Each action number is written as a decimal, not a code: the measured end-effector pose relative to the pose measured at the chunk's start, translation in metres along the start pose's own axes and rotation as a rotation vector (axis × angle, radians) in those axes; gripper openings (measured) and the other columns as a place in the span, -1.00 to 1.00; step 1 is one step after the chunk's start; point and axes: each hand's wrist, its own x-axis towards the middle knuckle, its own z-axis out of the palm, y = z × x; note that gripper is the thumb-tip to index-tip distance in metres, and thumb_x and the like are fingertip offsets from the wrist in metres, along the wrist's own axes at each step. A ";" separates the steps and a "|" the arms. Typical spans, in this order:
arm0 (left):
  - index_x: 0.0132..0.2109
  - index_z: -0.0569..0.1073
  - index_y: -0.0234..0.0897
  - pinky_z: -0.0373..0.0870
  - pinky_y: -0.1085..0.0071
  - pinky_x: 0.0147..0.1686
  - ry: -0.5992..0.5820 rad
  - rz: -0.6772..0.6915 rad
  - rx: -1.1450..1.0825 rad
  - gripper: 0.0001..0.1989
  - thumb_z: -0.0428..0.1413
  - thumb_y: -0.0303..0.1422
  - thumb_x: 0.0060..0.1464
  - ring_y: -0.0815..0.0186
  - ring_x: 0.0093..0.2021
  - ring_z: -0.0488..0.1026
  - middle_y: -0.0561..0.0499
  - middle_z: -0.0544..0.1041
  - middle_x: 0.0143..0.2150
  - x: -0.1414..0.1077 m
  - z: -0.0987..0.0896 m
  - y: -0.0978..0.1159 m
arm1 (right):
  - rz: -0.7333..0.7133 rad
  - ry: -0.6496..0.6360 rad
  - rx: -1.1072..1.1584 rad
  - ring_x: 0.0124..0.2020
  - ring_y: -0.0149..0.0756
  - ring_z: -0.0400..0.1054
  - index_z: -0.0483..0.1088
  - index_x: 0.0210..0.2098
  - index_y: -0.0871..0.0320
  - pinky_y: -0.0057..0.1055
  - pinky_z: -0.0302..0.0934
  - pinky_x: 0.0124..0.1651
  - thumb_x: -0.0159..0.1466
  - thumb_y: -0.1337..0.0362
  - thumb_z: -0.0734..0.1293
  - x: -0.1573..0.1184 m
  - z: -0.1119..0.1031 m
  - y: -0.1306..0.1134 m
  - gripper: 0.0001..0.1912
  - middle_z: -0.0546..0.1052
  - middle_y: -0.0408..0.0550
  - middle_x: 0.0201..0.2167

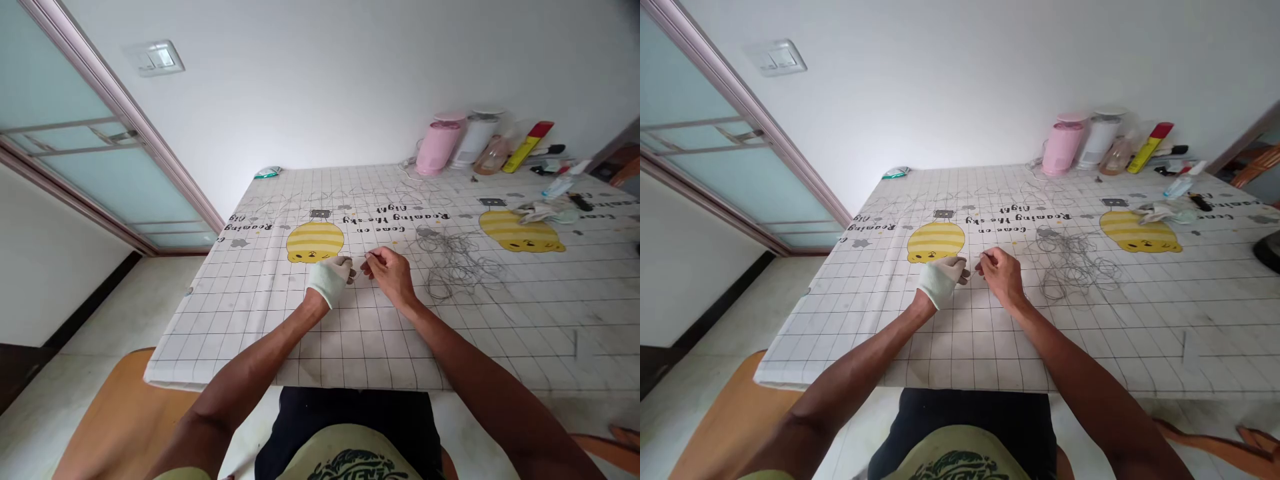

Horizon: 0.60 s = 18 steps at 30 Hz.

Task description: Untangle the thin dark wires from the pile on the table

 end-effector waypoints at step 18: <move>-0.07 0.64 -0.27 0.46 0.49 -0.35 -0.010 -0.036 -0.049 -0.73 0.04 -0.34 0.28 0.39 -0.47 0.51 0.05 0.61 -0.38 -0.003 -0.022 -0.011 | 0.022 -0.191 -0.341 -0.35 -0.20 0.55 0.54 -0.22 0.09 -0.32 0.39 -0.32 0.31 0.17 0.36 0.003 -0.005 0.004 -0.84 0.67 -0.03 -0.32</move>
